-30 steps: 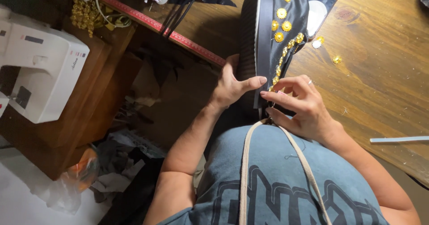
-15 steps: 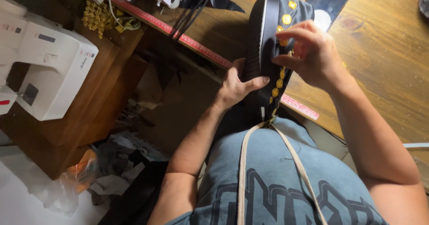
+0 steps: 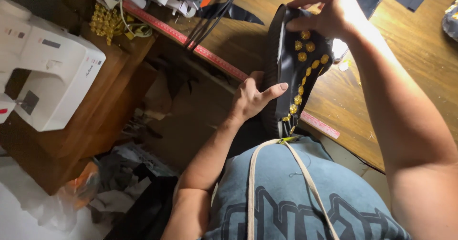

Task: Decorating a black boot by gluing small yellow flowers and a black ribbon onto its surface using a hot glue gun.

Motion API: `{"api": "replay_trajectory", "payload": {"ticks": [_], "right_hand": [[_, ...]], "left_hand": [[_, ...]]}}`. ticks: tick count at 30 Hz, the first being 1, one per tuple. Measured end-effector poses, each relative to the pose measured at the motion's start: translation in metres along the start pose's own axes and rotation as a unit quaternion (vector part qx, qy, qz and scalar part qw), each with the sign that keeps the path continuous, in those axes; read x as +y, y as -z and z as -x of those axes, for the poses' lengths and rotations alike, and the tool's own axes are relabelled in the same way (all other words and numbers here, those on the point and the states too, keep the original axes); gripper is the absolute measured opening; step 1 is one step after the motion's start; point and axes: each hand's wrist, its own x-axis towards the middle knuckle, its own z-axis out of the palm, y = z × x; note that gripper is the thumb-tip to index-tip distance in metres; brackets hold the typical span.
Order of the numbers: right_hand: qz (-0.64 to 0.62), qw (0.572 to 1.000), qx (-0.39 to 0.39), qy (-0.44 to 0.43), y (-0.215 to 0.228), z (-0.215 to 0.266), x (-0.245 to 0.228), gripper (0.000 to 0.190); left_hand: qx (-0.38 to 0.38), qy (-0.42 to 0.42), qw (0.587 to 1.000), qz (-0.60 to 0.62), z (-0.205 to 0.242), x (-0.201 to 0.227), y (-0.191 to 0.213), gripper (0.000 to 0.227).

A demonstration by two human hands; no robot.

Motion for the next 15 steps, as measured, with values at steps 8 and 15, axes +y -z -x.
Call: {"api": "replay_trajectory", "payload": {"ticks": [8,15], "right_hand": [[-0.157,0.986,0.052,0.005,-0.015,-0.011,0.036,0.018],[-0.11,0.99,0.087,-0.005,-0.019,0.004,0.041,0.02]], "left_hand": [[-0.031,0.002,0.999,-0.012,0.013,0.016,0.012,0.091],[-0.006,-0.08,0.996,-0.024,0.007,0.006,0.006,0.074]]}}
